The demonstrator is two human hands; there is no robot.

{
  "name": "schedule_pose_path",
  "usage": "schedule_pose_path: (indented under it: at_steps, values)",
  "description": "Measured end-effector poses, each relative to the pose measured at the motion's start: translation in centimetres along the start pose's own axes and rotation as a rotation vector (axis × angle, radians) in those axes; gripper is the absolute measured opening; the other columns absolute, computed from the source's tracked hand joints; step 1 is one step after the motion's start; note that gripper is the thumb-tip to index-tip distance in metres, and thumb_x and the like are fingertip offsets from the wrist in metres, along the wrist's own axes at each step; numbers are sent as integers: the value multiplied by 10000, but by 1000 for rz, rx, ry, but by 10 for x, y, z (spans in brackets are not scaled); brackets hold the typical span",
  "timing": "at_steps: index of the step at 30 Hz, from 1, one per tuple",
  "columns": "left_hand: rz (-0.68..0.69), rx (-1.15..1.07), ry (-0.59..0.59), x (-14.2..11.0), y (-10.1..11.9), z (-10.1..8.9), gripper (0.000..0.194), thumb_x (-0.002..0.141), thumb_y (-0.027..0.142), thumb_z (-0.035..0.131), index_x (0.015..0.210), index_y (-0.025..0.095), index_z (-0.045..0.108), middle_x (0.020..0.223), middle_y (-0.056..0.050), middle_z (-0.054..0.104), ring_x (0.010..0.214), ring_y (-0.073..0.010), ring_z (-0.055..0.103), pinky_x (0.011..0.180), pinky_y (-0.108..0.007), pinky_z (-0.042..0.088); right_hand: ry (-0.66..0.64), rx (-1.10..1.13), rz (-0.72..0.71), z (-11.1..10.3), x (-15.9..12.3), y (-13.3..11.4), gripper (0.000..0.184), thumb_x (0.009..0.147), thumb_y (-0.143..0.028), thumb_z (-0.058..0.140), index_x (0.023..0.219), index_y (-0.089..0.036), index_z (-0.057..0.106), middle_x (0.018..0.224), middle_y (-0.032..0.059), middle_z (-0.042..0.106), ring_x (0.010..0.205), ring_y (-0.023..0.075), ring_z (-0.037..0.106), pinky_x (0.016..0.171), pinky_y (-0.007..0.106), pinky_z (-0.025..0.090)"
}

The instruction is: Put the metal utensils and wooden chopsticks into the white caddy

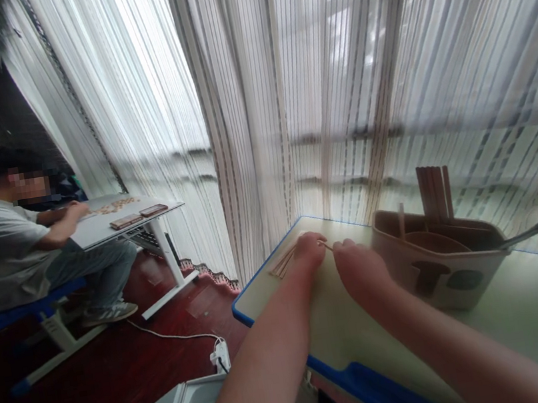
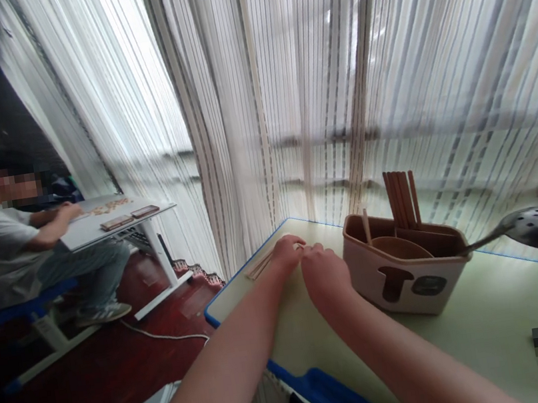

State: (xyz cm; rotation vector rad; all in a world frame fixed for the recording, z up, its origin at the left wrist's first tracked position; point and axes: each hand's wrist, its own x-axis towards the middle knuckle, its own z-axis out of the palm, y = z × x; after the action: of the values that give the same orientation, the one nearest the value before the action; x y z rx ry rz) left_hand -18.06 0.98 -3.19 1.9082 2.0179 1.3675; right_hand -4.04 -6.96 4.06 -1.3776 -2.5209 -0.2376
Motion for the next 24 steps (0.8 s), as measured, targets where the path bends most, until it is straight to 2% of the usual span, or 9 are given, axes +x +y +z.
schedule_pose_path:
  at_steps: [2,5,7,10,12,16,20,24]
  values:
    - [61,6,-9,-2,9,-4,155,724,162,553,790,178,692,899,-77,681,890,-206,600,855,-329,444,46,117,-54,-18,-1,4,330,831,-74,358,1035,-143,609,942,151,626,829,253,620,654,320,454]
    - [122,11,-16,-7,24,-7,177,765,194,507,776,168,681,857,-75,684,838,-200,598,816,-324,447,145,317,-118,-41,2,18,260,800,-112,443,912,-194,663,895,90,662,835,213,617,726,295,442]
    - [157,-5,-18,-11,32,-7,185,755,165,487,764,176,672,820,-56,679,799,-181,594,781,-301,452,226,438,-100,-52,7,31,231,778,-118,468,843,-194,676,857,64,680,823,196,620,747,287,445]
    - [204,-97,1,-18,43,-5,259,706,93,461,845,190,656,820,-20,670,762,-144,587,720,-248,456,339,586,-65,-61,15,54,247,755,-109,497,933,-180,653,840,43,694,797,175,632,753,285,462]
    - [231,-168,21,-24,51,-6,290,726,97,434,906,194,640,820,-10,662,746,-129,584,692,-230,453,370,662,-76,-65,18,68,299,742,-112,522,1020,-173,614,848,37,697,764,160,638,736,284,477]
    - [287,-158,20,-34,66,-9,236,832,278,434,975,200,605,744,-4,637,652,-122,559,624,-230,431,378,815,-90,-71,18,88,261,759,-177,562,1017,-167,600,834,37,696,658,133,645,677,282,512]
    - [332,-35,4,-39,74,-10,297,885,357,369,773,196,592,649,-15,597,599,-125,536,579,-236,391,458,874,-87,-83,13,98,223,779,-280,589,970,-172,631,715,15,684,606,135,647,614,271,534]
    - [345,33,35,-42,76,-10,344,909,362,312,685,200,517,584,-14,552,541,-130,506,543,-248,350,408,923,-72,-97,5,100,184,778,-224,594,939,-156,651,724,30,693,532,116,637,525,230,538]
